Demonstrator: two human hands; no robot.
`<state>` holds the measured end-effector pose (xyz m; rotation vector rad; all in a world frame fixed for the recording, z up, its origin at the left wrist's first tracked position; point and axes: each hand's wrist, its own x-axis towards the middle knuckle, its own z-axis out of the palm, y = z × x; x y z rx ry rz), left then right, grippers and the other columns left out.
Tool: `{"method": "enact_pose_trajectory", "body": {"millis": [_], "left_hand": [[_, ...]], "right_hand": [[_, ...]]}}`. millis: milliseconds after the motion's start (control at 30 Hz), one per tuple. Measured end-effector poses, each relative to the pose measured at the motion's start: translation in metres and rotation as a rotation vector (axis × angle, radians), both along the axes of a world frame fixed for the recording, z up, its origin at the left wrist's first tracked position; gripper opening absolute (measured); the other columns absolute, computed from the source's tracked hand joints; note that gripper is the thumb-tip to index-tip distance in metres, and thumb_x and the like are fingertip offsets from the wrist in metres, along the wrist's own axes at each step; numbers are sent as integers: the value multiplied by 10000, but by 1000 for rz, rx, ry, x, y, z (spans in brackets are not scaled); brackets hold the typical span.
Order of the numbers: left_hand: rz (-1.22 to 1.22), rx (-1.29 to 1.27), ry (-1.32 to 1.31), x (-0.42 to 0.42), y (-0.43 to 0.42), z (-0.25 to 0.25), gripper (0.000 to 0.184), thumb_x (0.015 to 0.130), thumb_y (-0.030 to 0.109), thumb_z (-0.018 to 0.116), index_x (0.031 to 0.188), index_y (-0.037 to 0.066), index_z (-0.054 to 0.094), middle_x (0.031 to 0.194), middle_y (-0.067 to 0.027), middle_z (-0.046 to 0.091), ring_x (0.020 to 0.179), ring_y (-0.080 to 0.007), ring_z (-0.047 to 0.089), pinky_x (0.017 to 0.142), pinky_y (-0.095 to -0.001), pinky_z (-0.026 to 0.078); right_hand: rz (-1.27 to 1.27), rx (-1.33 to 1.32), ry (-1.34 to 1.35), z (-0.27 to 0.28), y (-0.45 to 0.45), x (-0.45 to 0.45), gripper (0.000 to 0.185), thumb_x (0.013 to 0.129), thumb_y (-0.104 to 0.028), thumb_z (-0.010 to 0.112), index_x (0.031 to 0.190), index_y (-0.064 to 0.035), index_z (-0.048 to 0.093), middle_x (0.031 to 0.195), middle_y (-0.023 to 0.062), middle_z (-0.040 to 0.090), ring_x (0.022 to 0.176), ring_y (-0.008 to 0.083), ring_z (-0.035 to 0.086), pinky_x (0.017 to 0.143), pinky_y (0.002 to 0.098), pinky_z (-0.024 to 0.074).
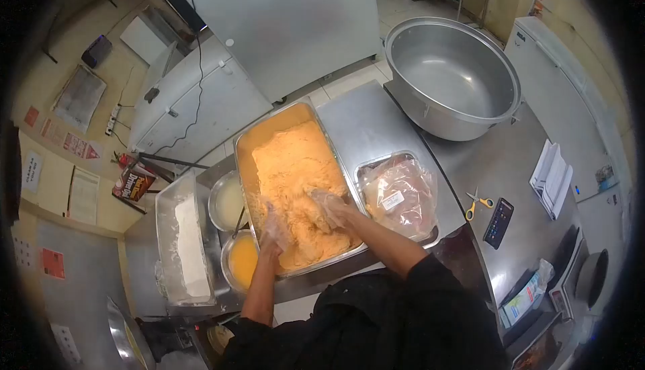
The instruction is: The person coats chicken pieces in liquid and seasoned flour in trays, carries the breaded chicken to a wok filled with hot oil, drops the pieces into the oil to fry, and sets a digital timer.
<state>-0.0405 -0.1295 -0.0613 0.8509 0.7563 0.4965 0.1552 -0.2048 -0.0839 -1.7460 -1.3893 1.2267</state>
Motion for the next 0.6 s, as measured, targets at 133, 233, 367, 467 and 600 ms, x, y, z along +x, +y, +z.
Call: {"method": "enact_pose_trajectory", "body": {"millis": [133,233,367,467,600], "left_hand": [[-258,234,655,-26,-30,39,899,962,703,316,1530,8,270,1573,-193,300,1421,-303,332,1185,-379,219],[-655,437,879,-23,-44,16,884,968,700,291,1538,25,259,1577,-186,295,1432,-311,315,1187,-391,212],[-521,378,647,3,-35,-15,864,977,696,256,1548,47,244,1582,-177,289,1446,-320,294,1190,-406,204],[-261,115,401,7,-21,-8,868,976,703,236,1557,58,219,1576,-171,305,1441,-342,296,1184,-421,222],[-41,-74,394,3,-18,34,805,1005,645,240,1575,88,131,1603,-151,233,1461,-325,243,1191,-420,198]], "right_hand": [[320,-126,-469,25,-36,3,359,940,-369,504,1078,-103,702,1067,186,690,846,326,666,814,427,512],[397,-13,-646,-48,-53,-22,369,922,-390,517,1023,-100,721,1044,182,701,881,320,656,844,441,497],[781,-200,-470,-110,-15,-29,351,944,-341,490,1032,-87,716,1057,165,704,968,300,625,840,436,481],[269,-39,-82,-24,-26,-21,408,934,-379,528,1032,-31,717,934,225,674,826,291,605,801,397,478],[-99,93,130,20,-22,-14,421,947,-373,513,939,7,693,839,207,665,748,289,603,729,423,472]]}}
